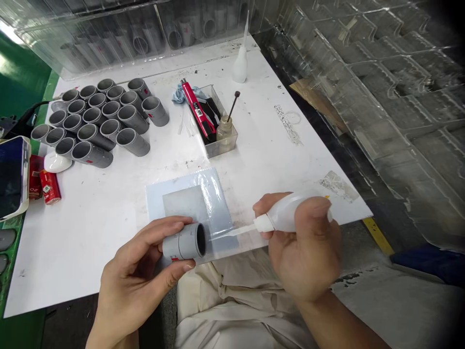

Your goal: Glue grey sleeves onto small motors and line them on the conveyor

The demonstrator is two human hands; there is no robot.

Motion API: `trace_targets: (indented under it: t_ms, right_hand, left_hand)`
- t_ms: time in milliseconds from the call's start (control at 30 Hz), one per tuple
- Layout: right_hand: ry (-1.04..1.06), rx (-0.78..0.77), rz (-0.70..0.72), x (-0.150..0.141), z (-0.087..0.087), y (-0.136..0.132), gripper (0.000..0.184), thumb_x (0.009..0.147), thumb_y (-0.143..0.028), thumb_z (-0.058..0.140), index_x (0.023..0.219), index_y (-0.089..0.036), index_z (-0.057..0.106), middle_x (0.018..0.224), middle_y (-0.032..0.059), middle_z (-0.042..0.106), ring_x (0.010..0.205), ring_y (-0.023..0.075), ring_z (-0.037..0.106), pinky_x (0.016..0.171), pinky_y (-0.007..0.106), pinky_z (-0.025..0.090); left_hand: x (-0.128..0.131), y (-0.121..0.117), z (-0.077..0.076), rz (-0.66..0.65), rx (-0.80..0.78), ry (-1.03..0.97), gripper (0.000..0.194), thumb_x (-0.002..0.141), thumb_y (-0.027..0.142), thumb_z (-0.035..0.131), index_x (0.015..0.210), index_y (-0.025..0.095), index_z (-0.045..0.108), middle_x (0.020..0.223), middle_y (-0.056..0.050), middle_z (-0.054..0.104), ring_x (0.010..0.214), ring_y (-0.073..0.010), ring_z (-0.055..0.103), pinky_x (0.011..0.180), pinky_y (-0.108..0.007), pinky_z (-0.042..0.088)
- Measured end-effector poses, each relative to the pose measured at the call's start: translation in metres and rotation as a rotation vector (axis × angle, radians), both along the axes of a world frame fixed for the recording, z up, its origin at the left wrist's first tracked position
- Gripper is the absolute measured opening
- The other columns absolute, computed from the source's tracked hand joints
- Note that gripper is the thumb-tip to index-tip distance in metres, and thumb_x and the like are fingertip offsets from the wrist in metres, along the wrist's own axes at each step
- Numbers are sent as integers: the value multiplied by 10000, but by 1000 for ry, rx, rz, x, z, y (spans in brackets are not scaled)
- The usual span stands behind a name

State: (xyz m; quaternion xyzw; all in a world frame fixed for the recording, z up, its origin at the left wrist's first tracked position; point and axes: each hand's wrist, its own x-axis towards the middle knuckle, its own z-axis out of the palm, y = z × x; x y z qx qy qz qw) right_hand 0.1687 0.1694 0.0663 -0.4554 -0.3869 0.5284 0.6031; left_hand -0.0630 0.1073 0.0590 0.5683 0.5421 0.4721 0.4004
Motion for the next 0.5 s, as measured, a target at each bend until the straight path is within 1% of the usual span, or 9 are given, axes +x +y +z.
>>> trace_targets:
  t_ms: [100, 167, 267, 367, 500]
  right_hand:
    - [-29, 7, -32, 2, 3, -2, 432, 1050, -634, 645, 847, -320, 861, 650, 20, 706, 564, 210, 633, 546, 382, 482]
    - [-27, 5, -16, 1, 3, -3, 416, 1059, -605, 644, 854, -315, 861, 658, 23, 711, 566, 211, 631, 550, 381, 484]
    - [-19, 14, 34, -2, 1, -6, 405, 1083, -551, 634, 877, -280, 855, 636, 15, 682, 580, 199, 627, 567, 359, 487]
    - [7, 11, 84, -5, -1, -7, 405, 1095, -523, 628, 880, -258, 847, 631, 14, 666, 588, 189, 627, 561, 344, 483]
    - [3, -7, 146, -6, -4, -7, 359, 1094, -500, 636, 878, -302, 843, 635, 26, 663, 584, 197, 625, 533, 355, 465]
  left_hand:
    - [1, 0, -1, 5, -3, -67, 488, 864, 49, 877, 1270, 293, 759, 1316, -50, 820, 1181, -246, 802, 926, -290, 706]
    - [2, 1, -2, 8, 10, -67, 466, 860, 24, 868, 1225, 287, 748, 1304, -54, 812, 1196, -242, 785, 866, -274, 711]
    - [2, 3, -3, -3, 14, -51, 399, 894, -5, 810, 1146, 290, 717, 1307, -50, 780, 1225, -210, 747, 801, -228, 691]
    - [2, 4, -2, -19, 11, -31, 316, 933, -12, 751, 1037, 278, 677, 1302, -50, 758, 1216, -184, 732, 801, -202, 662]
    - [2, 5, 0, -32, 6, -24, 293, 956, -19, 707, 978, 266, 642, 1274, -50, 741, 1169, -158, 723, 820, -187, 635]
